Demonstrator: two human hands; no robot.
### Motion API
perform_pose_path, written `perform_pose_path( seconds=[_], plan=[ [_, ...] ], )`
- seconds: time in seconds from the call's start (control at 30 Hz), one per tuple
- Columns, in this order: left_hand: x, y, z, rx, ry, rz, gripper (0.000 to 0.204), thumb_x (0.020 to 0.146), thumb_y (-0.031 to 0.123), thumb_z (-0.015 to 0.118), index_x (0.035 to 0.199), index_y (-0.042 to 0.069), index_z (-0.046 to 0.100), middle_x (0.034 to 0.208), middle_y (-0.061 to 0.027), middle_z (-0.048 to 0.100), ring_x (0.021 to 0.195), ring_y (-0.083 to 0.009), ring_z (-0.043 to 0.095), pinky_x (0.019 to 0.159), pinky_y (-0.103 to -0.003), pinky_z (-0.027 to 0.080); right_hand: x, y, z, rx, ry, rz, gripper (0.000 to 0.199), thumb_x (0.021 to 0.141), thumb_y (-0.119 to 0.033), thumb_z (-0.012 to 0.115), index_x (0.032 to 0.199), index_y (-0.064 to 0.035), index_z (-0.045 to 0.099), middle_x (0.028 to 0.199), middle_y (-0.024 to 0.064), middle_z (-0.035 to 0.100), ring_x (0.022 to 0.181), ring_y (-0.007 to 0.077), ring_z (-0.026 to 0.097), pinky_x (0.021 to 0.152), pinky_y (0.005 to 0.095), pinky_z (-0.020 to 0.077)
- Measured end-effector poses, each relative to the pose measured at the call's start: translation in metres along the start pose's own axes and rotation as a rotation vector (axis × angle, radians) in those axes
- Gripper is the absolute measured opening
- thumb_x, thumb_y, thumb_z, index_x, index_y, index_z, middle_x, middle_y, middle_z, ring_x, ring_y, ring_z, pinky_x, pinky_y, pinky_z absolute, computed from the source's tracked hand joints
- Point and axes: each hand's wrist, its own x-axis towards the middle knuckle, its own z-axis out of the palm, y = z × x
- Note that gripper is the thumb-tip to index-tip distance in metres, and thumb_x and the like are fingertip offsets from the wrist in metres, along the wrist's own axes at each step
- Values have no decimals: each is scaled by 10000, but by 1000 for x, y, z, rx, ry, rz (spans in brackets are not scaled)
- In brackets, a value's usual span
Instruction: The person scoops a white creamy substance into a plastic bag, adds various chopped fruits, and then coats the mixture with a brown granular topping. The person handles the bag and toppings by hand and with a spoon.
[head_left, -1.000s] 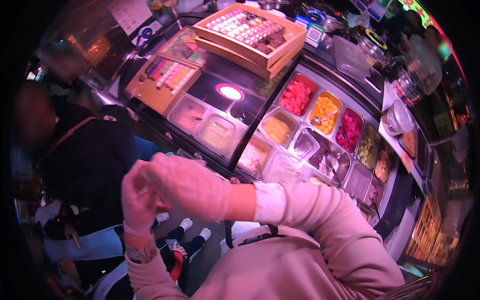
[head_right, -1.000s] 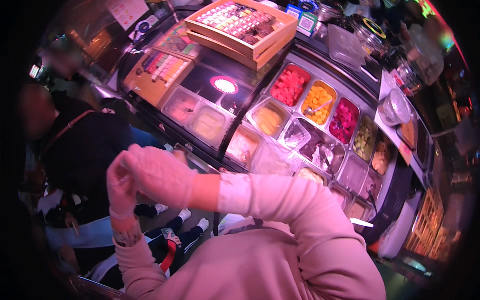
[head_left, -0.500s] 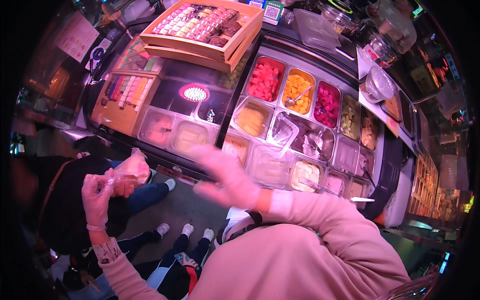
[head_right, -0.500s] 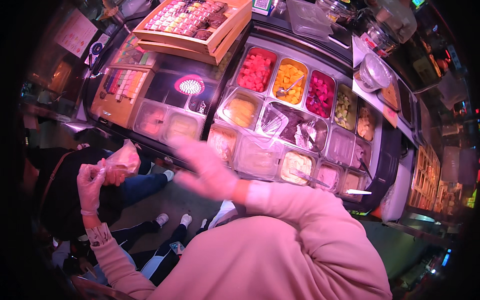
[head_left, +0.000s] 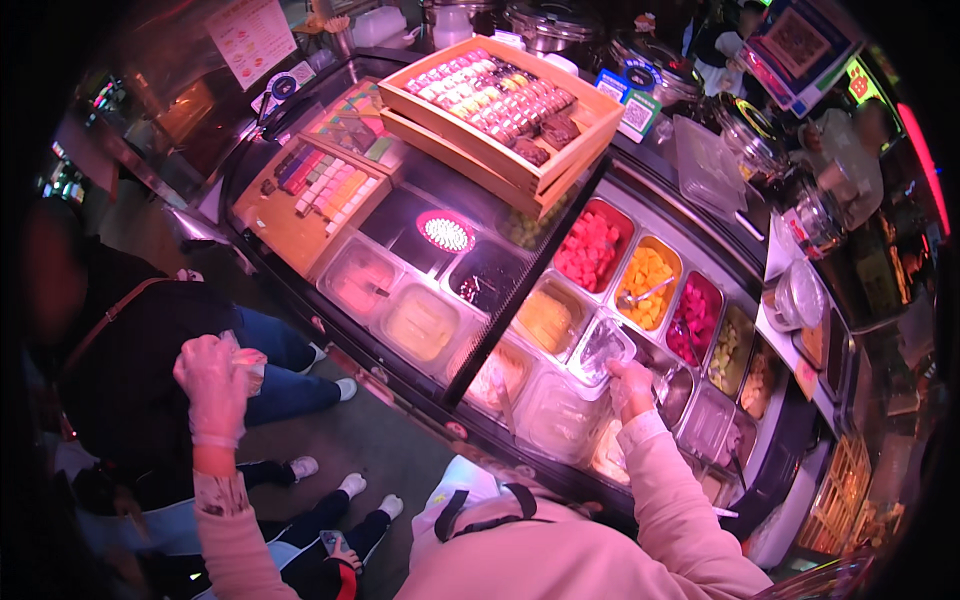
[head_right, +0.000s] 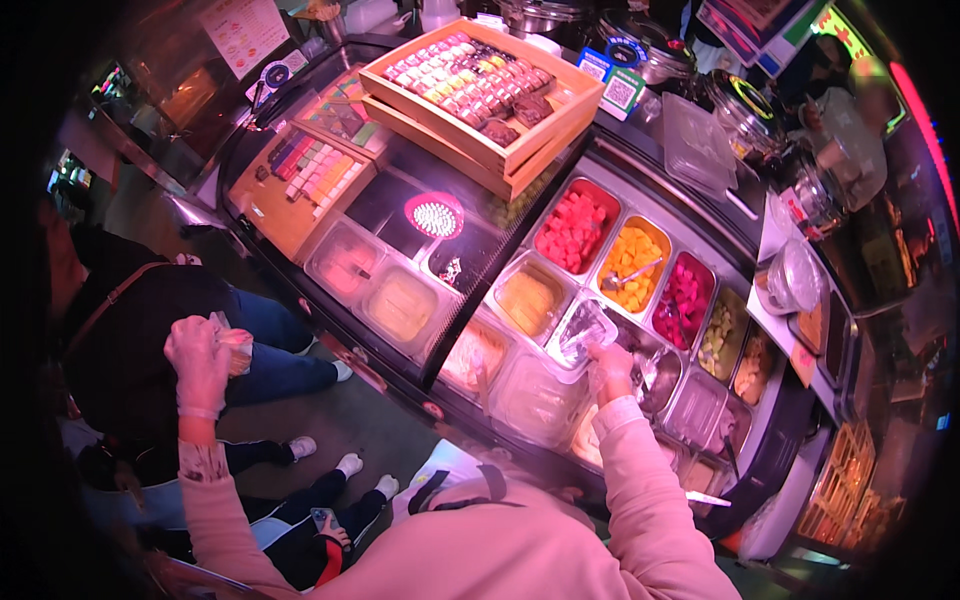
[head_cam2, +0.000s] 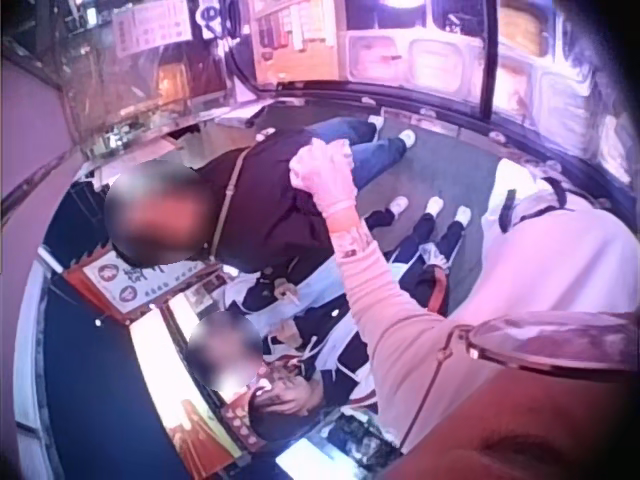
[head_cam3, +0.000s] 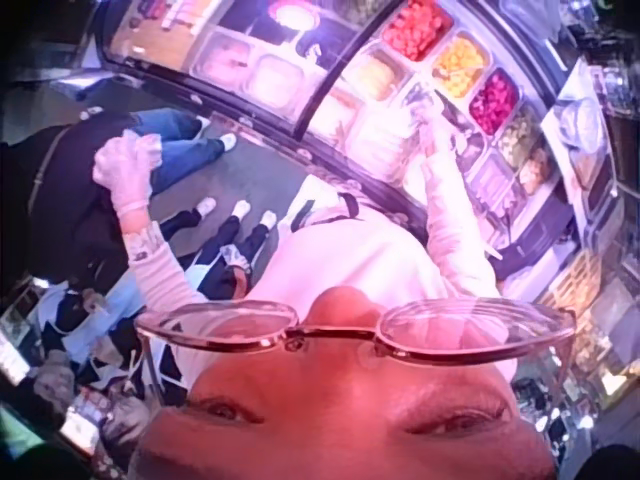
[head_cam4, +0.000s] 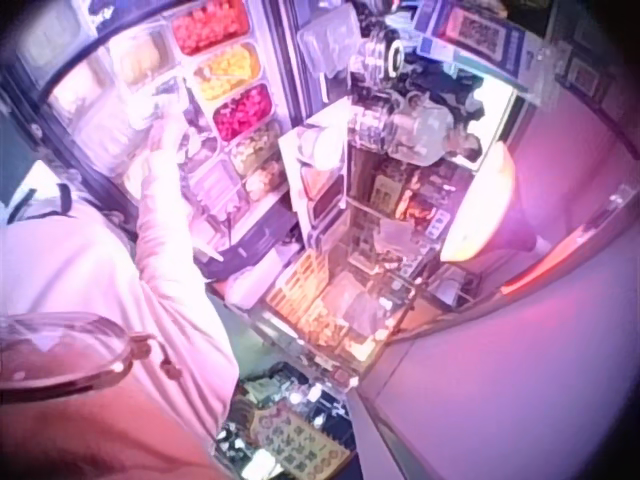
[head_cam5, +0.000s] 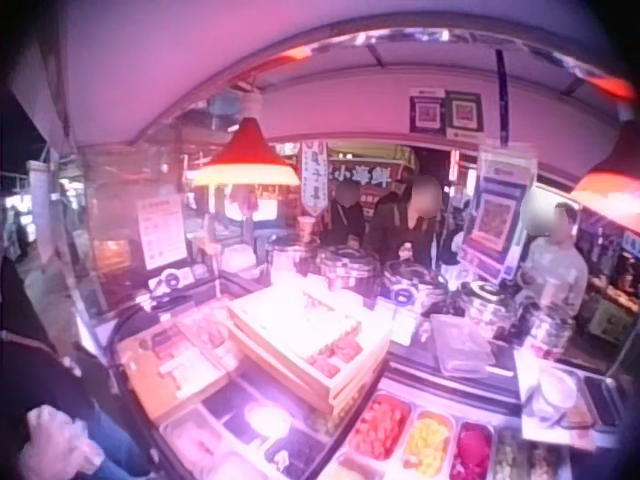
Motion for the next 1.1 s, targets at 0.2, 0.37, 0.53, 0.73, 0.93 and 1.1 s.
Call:
perform_pose_path(
  seconds=[0.2, 0.37, 0.53, 0.73, 0.93, 1.1],
  plan=[
    [-22, 38, 34, -416, -29, -22, 280, 825, 125, 759, 1097, 78, 717, 1305, -105, 643, 1324, -361, 509, 1143, -526, 349, -10, -73, 17, 113, -157, 189, 25, 971, -114, 687, 978, -91, 684, 669, -22, 567, 461, 102, 409, 423, 309, 262],
    [2, 53, 94, -744, -30, -84, 197, 819, 65, 791, 1010, 64, 743, 1233, -117, 690, 1278, -393, 521, 1108, -498, 419, 20, -59, 30, -64, -195, 105, 174, 924, -107, 708, 1034, 24, 738, 806, 86, 725, 657, 191, 641, 615, 338, 497],
    [96, 36, 169, -852, 167, -58, 223, 869, 30, 774, 1090, 29, 741, 1108, -107, 741, 1096, -352, 638, 1016, -467, 489, 38, -39, 38, -583, 81, -282, 315, 872, -185, 828, 1024, 81, 755, 830, 93, 754, 761, 185, 699, 720, 343, 563],
    [246, -40, 273, -741, 308, -309, 173, 1019, 120, 648, 1090, -18, 724, 1069, -216, 710, 1088, -383, 637, 965, -499, 494, -60, -81, 175, 12, 465, -17, 509, 1009, -572, 658, 841, -92, 675, 670, -37, 520, 541, 78, 458, 505, 274, 347],
    [416, -150, 402, 67, -6, -20, 261, 1027, 202, 544, 861, 75, 700, 993, -168, 679, 892, -363, 747, 708, -499, 609, -85, -95, 217, -685, 456, -531, 481, 1136, -434, 438, 1109, -28, 696, 779, 1, 587, 676, 164, 521, 597, 344, 378],
    [490, -229, 508, 49, 57, 293, 210, 1056, 165, 500, 1028, 62, 681, 970, -203, 689, 869, -401, 723, 757, -500, 589, -78, -119, 233, -832, 484, -452, 417, 1145, -337, 366, 1320, -54, 617, 838, 274, 629, 790, 454, 626, 722, 511, 475]
  ],
)
